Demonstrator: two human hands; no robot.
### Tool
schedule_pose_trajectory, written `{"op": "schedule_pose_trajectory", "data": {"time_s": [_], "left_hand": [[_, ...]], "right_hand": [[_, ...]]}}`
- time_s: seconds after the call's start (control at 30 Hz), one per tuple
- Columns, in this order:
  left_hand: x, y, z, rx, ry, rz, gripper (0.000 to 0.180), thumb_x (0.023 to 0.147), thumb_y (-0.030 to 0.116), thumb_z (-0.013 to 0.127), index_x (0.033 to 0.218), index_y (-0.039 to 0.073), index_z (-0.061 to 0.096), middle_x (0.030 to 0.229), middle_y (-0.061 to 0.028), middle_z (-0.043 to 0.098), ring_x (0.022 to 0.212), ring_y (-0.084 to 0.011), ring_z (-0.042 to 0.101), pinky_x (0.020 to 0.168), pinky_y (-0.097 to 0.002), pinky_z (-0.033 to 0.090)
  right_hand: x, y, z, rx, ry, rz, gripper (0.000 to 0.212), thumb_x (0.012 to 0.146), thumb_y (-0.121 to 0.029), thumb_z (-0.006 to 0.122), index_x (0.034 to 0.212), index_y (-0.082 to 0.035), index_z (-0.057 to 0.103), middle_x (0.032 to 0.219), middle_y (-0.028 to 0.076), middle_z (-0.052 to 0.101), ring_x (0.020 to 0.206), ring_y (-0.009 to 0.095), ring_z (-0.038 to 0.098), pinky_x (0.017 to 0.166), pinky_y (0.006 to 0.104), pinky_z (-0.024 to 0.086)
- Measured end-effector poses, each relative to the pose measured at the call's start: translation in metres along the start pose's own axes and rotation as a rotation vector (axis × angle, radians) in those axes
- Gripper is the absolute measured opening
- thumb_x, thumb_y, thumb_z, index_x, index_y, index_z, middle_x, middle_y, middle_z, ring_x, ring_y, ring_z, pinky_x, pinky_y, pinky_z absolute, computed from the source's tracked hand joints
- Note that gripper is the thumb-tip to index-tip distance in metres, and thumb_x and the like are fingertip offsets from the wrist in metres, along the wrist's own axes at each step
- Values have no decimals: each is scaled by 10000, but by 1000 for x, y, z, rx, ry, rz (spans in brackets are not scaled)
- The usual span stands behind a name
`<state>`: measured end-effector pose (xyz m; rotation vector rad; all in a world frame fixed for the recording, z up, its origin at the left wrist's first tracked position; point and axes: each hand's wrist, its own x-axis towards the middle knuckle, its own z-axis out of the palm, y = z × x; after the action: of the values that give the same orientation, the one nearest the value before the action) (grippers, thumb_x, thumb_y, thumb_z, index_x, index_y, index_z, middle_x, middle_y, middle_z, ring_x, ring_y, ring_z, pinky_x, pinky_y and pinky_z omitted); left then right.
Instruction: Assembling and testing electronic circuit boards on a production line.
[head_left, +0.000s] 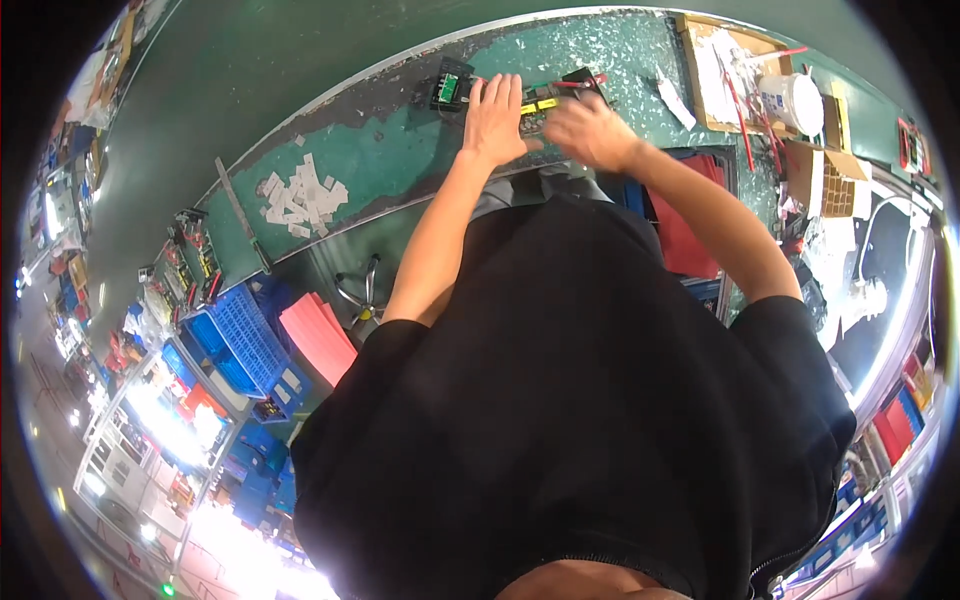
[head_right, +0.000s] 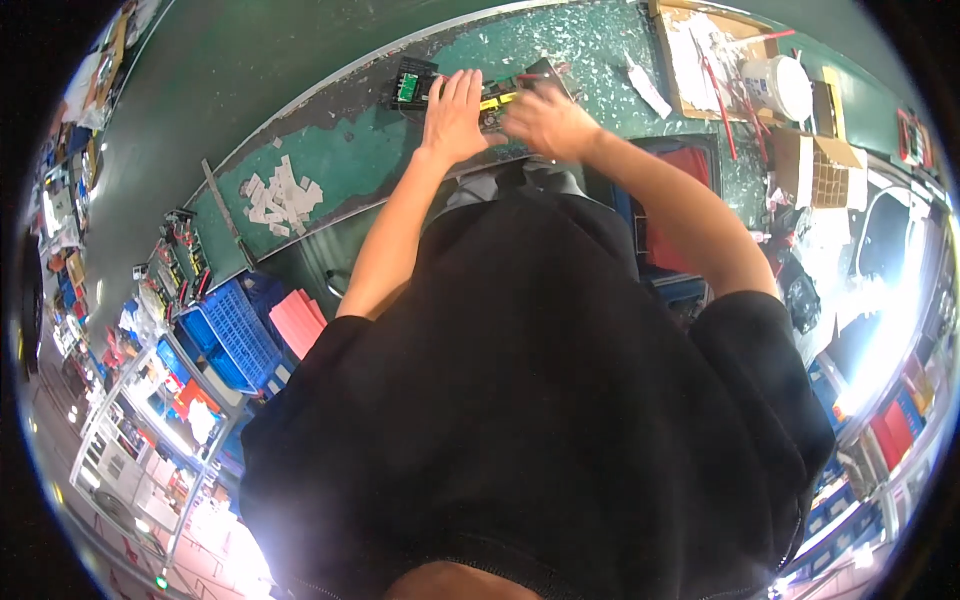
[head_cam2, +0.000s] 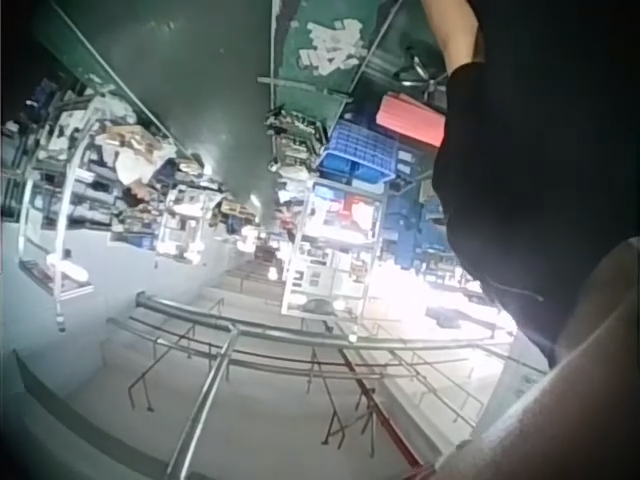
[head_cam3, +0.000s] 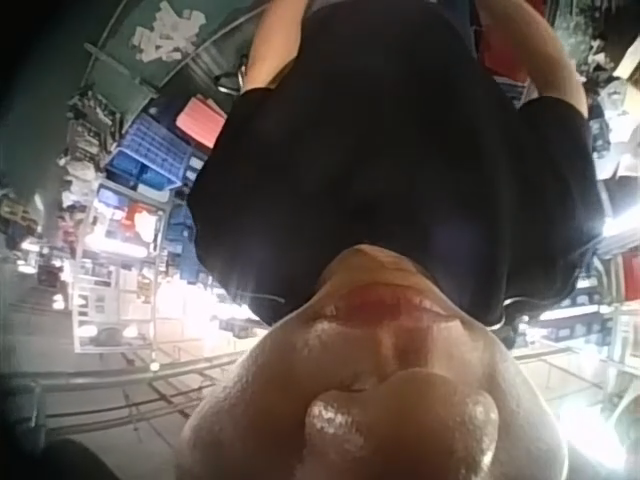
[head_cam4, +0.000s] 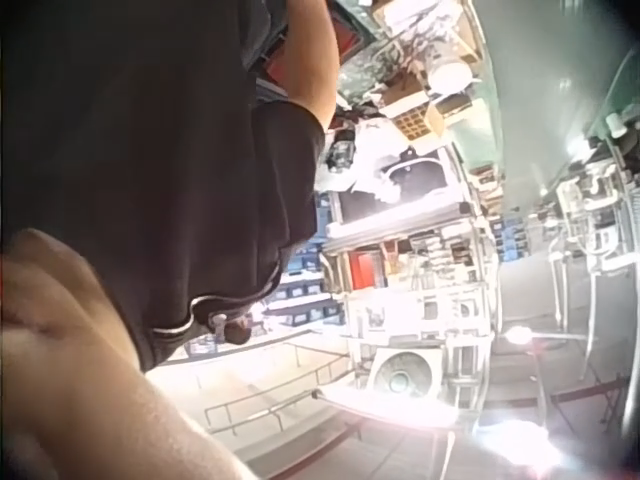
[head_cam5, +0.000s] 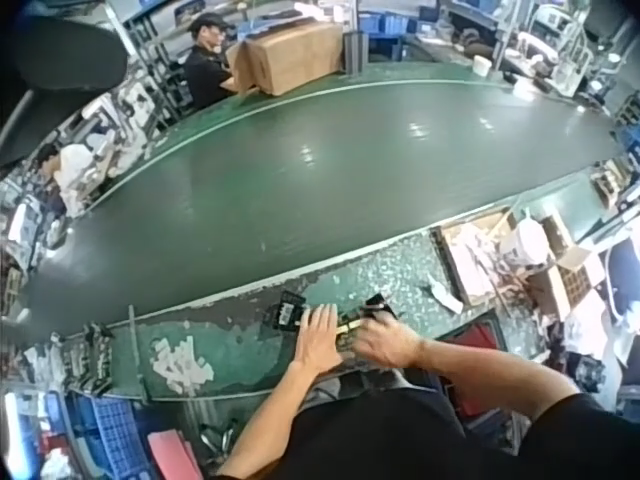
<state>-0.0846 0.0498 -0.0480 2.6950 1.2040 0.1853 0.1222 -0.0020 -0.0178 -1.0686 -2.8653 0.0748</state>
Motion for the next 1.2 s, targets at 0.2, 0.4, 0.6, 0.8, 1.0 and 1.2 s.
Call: {"op": "schedule_pose_trajectory", "data": {"time_s": [0.2,0.4,0.6,0.8,1.0,1.2], "left_hand": [[-52,27,-6,-268,192,-247,402,776,173,677,1129,45,534,1100,-116,578,1065,-294,534,904,-421,412],[-88,48,-11,-678,51,-484,172,864,143,627,941,-11,630,837,-118,662,707,-242,651,632,-327,512],[-54,71,-30,-1329,168,-792,244,903,164,608,1079,-2,644,882,-60,679,759,-113,640,641,-244,512],[-47,52,-15,-1145,26,-797,244,841,185,683,993,-7,683,828,-56,690,739,-90,626,639,-238,500],[-53,35,-4,-1222,-43,-712,222,783,200,697,859,-8,701,728,-100,690,663,-138,644,625,-294,490],[-68,38,5,-1604,1,-866,232,862,214,662,892,-16,679,735,8,609,651,-57,504,571,-230,406]], "right_hand": [[-56,-3,71,240,-197,-342,179,808,-222,574,921,-83,578,965,33,523,948,191,530,811,347,448],[-29,11,51,332,4,-374,131,815,-185,614,854,-66,574,854,52,541,770,236,571,715,349,492],[5,-18,20,757,301,520,294,826,-205,691,1040,-78,533,852,72,671,695,298,657,561,389,518],[5,-20,33,667,243,354,356,824,-172,707,1074,-61,480,832,100,677,690,274,685,561,369,548],[5,-30,24,569,92,258,367,801,-142,725,1078,-45,505,825,109,673,685,276,681,582,358,551],[19,-36,9,590,273,379,228,765,-129,733,975,-94,652,853,42,681,760,241,610,725,355,493]]}}
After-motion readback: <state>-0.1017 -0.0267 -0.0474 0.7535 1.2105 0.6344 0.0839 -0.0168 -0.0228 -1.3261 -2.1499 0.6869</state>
